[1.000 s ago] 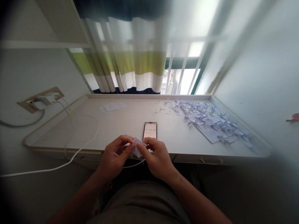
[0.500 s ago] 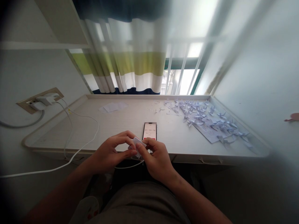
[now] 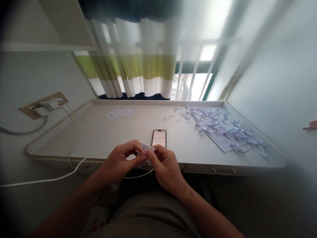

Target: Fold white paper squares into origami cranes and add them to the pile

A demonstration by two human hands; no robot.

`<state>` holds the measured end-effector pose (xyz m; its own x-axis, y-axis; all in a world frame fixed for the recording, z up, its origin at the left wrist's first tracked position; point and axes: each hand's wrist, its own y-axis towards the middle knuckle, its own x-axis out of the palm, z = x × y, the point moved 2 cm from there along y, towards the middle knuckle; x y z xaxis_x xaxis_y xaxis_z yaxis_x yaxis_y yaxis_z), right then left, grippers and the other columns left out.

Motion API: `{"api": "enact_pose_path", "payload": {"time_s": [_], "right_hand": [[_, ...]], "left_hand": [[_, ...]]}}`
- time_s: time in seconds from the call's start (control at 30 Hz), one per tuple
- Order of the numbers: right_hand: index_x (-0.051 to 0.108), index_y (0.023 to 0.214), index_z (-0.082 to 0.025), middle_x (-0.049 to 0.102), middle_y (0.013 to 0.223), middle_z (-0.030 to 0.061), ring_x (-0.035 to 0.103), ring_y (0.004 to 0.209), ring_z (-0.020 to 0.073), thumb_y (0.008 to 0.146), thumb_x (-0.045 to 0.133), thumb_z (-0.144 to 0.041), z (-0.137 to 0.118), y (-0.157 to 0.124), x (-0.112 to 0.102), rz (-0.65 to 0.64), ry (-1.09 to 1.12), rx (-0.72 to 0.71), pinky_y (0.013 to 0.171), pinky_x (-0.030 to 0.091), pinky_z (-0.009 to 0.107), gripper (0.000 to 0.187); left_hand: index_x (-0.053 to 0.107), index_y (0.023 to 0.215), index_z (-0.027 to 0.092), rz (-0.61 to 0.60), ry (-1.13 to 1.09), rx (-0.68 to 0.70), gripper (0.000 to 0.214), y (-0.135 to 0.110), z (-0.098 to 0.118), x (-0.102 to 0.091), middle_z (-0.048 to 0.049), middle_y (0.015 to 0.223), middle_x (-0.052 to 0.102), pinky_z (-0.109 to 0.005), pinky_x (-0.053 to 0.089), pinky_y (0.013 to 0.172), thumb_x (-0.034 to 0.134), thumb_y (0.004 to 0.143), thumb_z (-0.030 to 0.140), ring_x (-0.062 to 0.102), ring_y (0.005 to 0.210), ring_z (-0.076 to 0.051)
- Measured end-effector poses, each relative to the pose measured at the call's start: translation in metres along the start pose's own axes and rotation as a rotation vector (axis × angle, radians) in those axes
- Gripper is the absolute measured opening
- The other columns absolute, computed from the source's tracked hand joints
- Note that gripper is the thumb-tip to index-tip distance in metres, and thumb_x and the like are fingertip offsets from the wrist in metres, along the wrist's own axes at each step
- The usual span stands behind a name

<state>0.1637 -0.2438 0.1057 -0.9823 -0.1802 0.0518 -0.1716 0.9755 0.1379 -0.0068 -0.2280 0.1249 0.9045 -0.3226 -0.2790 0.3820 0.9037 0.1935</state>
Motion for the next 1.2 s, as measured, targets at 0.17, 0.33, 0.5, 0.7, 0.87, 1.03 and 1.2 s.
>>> {"api": "enact_pose_path", "payload": {"time_s": [0.17, 0.33, 0.5, 0.7, 0.87, 1.03, 1.2], "right_hand": [[0.074, 0.103, -0.021, 0.077, 0.091, 0.0058, 0.072, 0.083, 0.0206, 0.089, 0.074, -0.040, -0.002, -0.006, 0.003, -0.015, -0.074, -0.048, 0.077, 0.060, 0.034, 0.023], [0.072, 0.113, -0.021, 0.079, 0.090, 0.0077, 0.076, 0.084, 0.0239, 0.091, 0.072, -0.040, 0.000, -0.008, 0.004, 0.045, -0.087, -0.073, 0.075, 0.062, 0.036, 0.029], [0.072, 0.112, -0.020, 0.079, 0.088, 0.0068, 0.077, 0.084, 0.0228, 0.091, 0.073, -0.039, 0.000, -0.007, 0.003, 0.042, 0.055, -0.030, 0.081, 0.063, 0.038, 0.029], [0.068, 0.109, -0.022, 0.078, 0.083, 0.0035, 0.075, 0.076, 0.0203, 0.087, 0.077, -0.039, 0.003, -0.008, 0.008, 0.094, 0.169, -0.004, 0.079, 0.064, 0.039, 0.029], [0.062, 0.107, -0.023, 0.078, 0.080, 0.0021, 0.076, 0.075, 0.0212, 0.085, 0.079, -0.042, 0.009, -0.009, 0.014, 0.124, 0.233, 0.013, 0.080, 0.064, 0.040, 0.033], [0.056, 0.108, -0.025, 0.078, 0.079, 0.0012, 0.077, 0.076, 0.0229, 0.086, 0.078, -0.043, 0.013, -0.009, 0.021, 0.162, 0.269, 0.015, 0.078, 0.063, 0.039, 0.036], [0.056, 0.106, -0.023, 0.077, 0.080, 0.0016, 0.077, 0.077, 0.0214, 0.087, 0.077, -0.042, 0.017, -0.008, 0.025, 0.108, 0.308, 0.028, 0.078, 0.062, 0.036, 0.034]], "left_hand": [[0.065, 0.081, 0.017, 0.114, -0.100, -0.057, 0.018, 0.004, -0.006, -0.001, -0.0022, 0.081, 0.070, -0.027, 0.051, 0.071, 0.077, 0.085, 0.030, 0.065, 0.074, -0.015], [0.065, 0.082, 0.017, 0.149, -0.290, -0.092, 0.023, 0.006, -0.009, 0.003, -0.0023, 0.077, 0.072, -0.028, 0.055, 0.069, 0.082, 0.080, 0.031, 0.070, 0.071, -0.017], [0.073, 0.085, 0.015, 0.159, -0.284, -0.109, 0.020, 0.005, -0.009, 0.002, -0.0042, 0.082, 0.076, -0.027, 0.057, 0.074, 0.081, 0.082, 0.034, 0.071, 0.076, -0.017], [0.073, 0.082, 0.016, 0.269, -0.295, -0.111, 0.019, 0.003, -0.007, 0.005, -0.0028, 0.080, 0.076, -0.025, 0.058, 0.068, 0.085, 0.077, 0.030, 0.071, 0.072, -0.015], [0.070, 0.083, 0.016, 0.357, -0.312, -0.098, 0.022, 0.003, -0.010, 0.010, -0.0014, 0.078, 0.074, -0.023, 0.057, 0.066, 0.086, 0.075, 0.029, 0.069, 0.071, -0.014], [0.068, 0.085, 0.017, 0.414, -0.315, -0.065, 0.019, 0.003, -0.008, 0.013, -0.0017, 0.078, 0.075, -0.021, 0.056, 0.064, 0.080, 0.082, 0.032, 0.070, 0.071, -0.013], [0.067, 0.092, 0.016, 0.412, -0.321, -0.085, 0.026, 0.003, -0.009, 0.015, -0.0037, 0.082, 0.077, -0.023, 0.057, 0.062, 0.081, 0.081, 0.035, 0.072, 0.072, -0.016]]}}
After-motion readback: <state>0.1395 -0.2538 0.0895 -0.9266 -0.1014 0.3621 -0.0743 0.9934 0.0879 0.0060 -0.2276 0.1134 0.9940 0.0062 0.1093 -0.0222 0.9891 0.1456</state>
